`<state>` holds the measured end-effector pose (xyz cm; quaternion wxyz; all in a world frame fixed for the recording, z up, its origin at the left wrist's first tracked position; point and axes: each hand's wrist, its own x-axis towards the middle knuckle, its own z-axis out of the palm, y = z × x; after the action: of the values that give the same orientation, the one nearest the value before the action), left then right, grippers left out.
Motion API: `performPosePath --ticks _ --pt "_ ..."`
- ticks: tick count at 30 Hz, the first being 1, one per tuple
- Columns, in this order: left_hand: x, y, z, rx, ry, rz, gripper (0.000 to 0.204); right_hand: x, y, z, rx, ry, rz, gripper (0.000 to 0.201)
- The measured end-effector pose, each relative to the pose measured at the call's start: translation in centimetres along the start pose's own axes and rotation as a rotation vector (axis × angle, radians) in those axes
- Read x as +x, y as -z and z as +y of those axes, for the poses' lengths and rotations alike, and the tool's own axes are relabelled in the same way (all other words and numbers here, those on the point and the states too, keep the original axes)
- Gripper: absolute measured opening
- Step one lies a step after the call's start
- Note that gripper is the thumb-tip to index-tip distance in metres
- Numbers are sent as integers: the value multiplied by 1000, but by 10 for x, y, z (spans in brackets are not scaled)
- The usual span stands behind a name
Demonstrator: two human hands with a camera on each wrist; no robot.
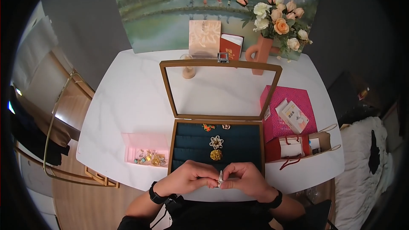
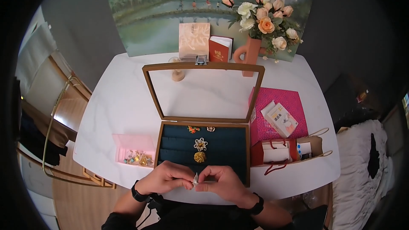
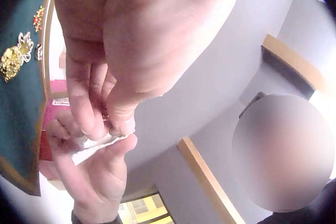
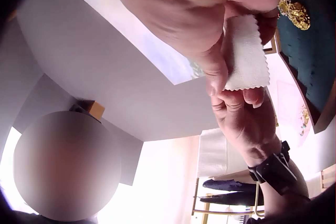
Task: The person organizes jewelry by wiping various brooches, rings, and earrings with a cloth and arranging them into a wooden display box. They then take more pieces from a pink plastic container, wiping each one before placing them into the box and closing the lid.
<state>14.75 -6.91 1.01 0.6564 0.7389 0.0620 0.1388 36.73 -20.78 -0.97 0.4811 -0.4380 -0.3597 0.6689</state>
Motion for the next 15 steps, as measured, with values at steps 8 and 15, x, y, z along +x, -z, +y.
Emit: performPosePath --ticks 8,15 --pt "0 2 10 120 56 -80 17 -1 -4 21 54 134 -20 18" --pt "-6 -30 -26 -378 59 221 24 1 10 35 344 134 -23 16"
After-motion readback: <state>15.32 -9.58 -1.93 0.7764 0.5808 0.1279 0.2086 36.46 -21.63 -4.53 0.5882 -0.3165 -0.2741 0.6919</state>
